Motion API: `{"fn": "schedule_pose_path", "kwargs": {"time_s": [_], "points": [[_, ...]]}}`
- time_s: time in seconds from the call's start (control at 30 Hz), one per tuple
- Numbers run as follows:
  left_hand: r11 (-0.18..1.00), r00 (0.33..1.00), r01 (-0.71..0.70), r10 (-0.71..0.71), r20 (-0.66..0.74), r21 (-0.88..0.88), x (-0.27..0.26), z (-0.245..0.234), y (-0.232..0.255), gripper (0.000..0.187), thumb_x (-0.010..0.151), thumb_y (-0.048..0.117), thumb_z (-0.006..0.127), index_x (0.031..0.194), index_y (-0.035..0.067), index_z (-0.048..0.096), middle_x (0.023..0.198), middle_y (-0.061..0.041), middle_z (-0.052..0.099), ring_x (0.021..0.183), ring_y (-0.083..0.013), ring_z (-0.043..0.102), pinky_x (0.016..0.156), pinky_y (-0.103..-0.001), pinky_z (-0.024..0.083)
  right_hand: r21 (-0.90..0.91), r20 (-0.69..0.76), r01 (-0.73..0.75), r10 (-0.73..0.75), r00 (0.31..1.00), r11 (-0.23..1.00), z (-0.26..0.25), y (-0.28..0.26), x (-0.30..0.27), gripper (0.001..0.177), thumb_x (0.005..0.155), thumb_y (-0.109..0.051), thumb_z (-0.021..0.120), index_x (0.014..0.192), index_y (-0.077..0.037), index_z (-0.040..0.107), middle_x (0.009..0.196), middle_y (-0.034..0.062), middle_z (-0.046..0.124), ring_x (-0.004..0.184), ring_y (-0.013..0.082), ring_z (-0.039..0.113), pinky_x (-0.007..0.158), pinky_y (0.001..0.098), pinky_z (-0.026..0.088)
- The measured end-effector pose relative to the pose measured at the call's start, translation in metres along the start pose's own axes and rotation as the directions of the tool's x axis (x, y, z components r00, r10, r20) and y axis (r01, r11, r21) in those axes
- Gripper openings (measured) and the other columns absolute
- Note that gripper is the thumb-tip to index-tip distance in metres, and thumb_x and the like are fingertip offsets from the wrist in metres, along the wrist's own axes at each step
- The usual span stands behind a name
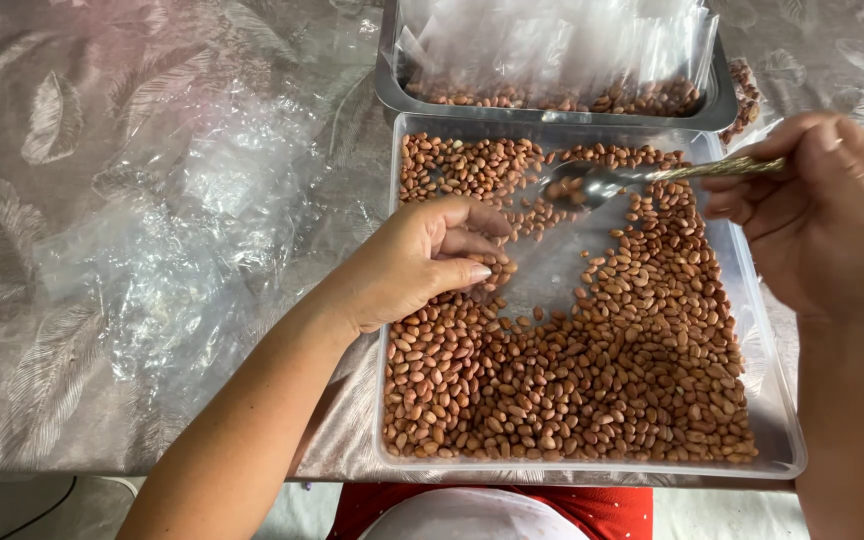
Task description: Packaging peanuts into small plastic bags using a spoon
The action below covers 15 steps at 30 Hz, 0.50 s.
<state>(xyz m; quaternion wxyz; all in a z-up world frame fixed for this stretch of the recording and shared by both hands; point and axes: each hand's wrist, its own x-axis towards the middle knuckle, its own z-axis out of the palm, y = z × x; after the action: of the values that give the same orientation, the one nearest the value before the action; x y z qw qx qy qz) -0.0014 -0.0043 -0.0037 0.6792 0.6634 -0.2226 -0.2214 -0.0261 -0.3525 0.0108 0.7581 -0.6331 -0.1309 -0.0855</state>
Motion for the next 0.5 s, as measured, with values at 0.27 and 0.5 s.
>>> {"fn": "schedule_pose_path", "kwargs": {"time_s": [0.27,0.5], "points": [[0.986,0.999,0.043,-0.045,-0.014,-0.162,0.005,0.005,-0.01,0.051,0.075,-0.019,0.072,0.119,0.006,0.064,0.103,-0.013,0.076,0.09,-0.0184,0.074,0.081,-0.028,0.064,-0.2,0.248,0.315,-0.264,0.932,0.928,0.005,0.011,-0.015,0.021,0.118,-0.026,0.045,0.125,-0.007,0.052,0.127,0.0152,0.069,0.11,0.0195,0.077,0.104,0.0261,0.07],[0.959,0.987,-0.11,0.136,0.088,-0.26,0.004,0.005,-0.002,0.023,0.08,-0.011,0.071,0.085,0.01,0.064,0.101,-0.014,0.076,0.08,-0.0116,0.07,0.076,-0.022,0.062,-0.311,-0.065,0.195,-0.225,0.972,0.93,-0.031,0.014,-0.003,0.029,0.126,-0.045,0.038,0.134,-0.019,0.049,0.115,0.0052,0.068,0.094,0.012,0.072,0.088,0.0189,0.064]]}}
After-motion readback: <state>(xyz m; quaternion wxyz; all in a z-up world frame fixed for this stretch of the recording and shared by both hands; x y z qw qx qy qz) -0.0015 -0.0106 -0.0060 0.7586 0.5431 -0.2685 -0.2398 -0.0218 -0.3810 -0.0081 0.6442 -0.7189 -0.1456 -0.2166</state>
